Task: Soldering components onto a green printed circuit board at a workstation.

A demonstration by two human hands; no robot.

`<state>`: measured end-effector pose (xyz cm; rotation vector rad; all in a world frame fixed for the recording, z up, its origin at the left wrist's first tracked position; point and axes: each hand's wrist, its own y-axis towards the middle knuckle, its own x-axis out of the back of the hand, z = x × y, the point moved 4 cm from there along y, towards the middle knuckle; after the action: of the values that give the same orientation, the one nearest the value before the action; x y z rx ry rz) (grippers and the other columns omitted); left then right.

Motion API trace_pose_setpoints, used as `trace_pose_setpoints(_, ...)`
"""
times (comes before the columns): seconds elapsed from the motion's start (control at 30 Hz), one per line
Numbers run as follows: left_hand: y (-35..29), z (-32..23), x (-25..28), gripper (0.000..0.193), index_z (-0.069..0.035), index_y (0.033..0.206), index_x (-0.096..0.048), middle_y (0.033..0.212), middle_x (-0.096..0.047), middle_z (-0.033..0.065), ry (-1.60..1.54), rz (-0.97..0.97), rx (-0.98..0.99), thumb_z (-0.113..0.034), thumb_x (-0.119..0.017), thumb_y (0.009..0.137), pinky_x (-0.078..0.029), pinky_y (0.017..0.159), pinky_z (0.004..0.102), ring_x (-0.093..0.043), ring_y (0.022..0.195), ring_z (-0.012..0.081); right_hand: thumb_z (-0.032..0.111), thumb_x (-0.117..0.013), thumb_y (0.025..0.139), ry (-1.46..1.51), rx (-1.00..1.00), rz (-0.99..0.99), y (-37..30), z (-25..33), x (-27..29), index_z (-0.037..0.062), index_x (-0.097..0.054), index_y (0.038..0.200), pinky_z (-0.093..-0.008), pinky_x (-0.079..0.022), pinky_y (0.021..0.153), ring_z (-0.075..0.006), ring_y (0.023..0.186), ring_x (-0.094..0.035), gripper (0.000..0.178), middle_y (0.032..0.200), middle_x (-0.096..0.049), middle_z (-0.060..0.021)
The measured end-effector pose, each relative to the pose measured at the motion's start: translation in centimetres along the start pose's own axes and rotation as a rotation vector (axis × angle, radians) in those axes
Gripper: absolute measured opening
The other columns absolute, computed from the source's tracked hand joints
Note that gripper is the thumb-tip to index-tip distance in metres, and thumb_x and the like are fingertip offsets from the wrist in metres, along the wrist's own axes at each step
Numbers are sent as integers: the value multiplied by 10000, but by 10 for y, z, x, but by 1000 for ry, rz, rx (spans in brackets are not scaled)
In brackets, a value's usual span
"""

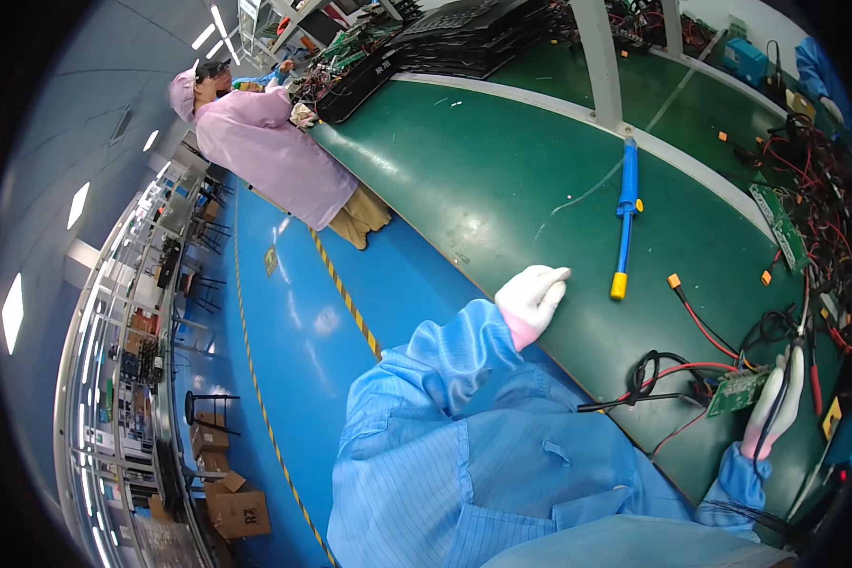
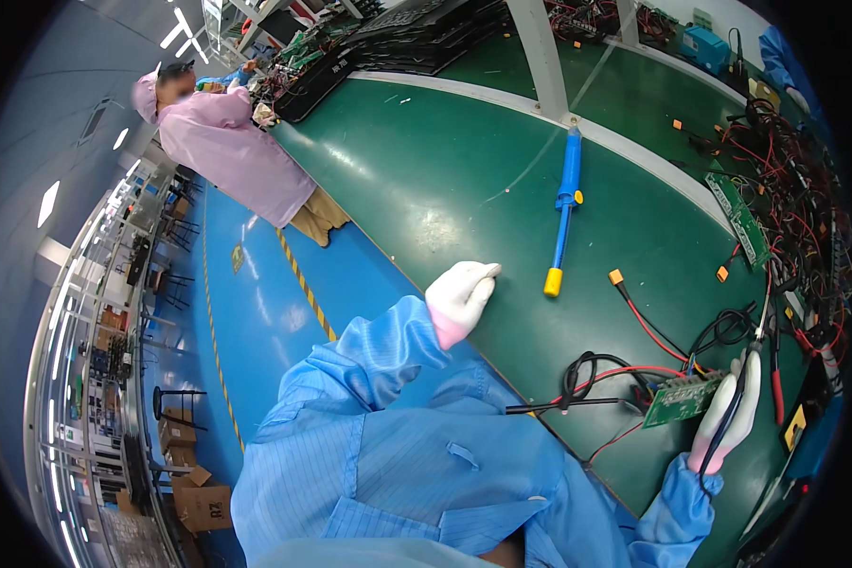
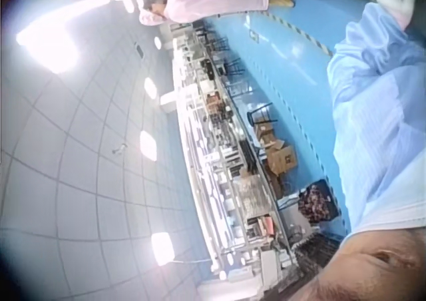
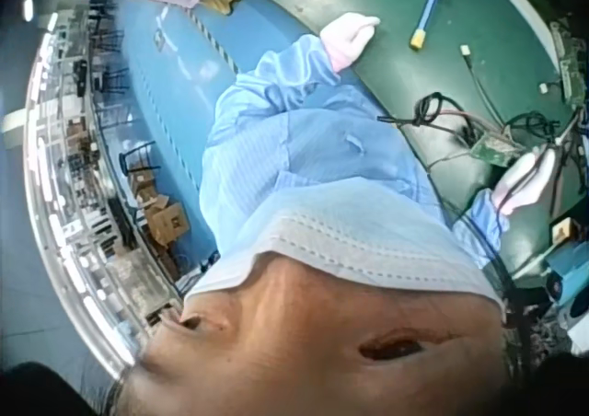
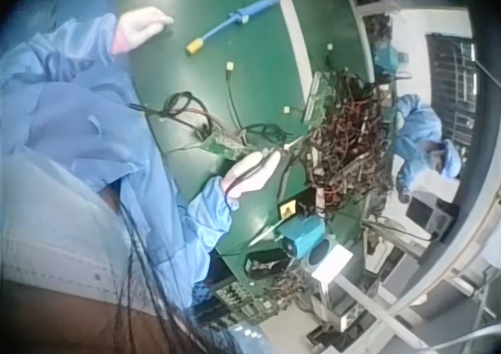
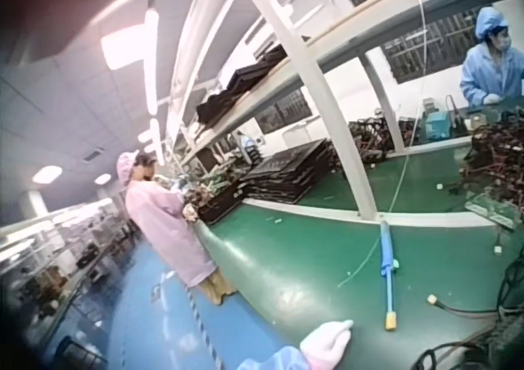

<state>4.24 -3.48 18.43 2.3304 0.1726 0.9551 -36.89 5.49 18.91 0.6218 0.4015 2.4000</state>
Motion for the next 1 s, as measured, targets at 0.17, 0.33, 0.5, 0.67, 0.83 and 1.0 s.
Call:
trace_pose_setpoints(0.17,2,-1,-2,222,-25,1001,-673,961,-646,101,84,46,-15,-59,-607,792,-488,724,283,-616,819,239,32,-458,897,-109,62,60,-1,3,7,-30,-476,1318,-303,-434,968,-241,1107,-582,426,1272,-566,-167)
trace_pose_setpoints(0.33,8,-5,-7,209,-41,996,-678,980,-617,94,146,130,52,-65,-609,799,-487,719,274,-604,817,242,28,-455,885,-87,31,94,1,4,16,-34,-493,1299,-299,-453,921,-237,1033,-603,420,1226,-588,-173)
trace_pose_setpoints(0.5,14,-3,-9,238,-41,1041,-672,1030,-576,115,273,227,72,-58,-572,826,-472,754,283,-569,873,247,5,-463,834,-82,45,87,4,10,14,-39,-543,1236,-304,-479,835,-217,890,-610,413,1110,-622,-163)
trace_pose_setpoints(0.67,11,1,-10,245,-46,1060,-664,1004,-579,135,276,211,28,-66,-590,827,-472,792,315,-565,888,279,-35,-564,684,-122,288,14,16,20,13,-14,-609,1066,-313,-474,730,-240,741,-565,385,917,-622,-126)
trace_pose_setpoints(0.83,-6,24,-18,274,-41,1077,-668,995,-538,155,273,209,89,-38,-536,837,-447,824,321,-531,879,274,56,-669,657,-145,348,64,29,25,23,49,-621,1020,-327,-484,709,-270,739,-581,366,939,-624,-113)
trace_pose_setpoints(1.0,4,-11,-20,275,46,1095,-616,1006,-517,162,312,290,48,-71,-481,887,-446,820,301,-525,883,269,110,-692,667,-177,444,-137,22,28,36,75,-633,1023,-347,-491,738,-271,736,-581,363,956,-628,-104)
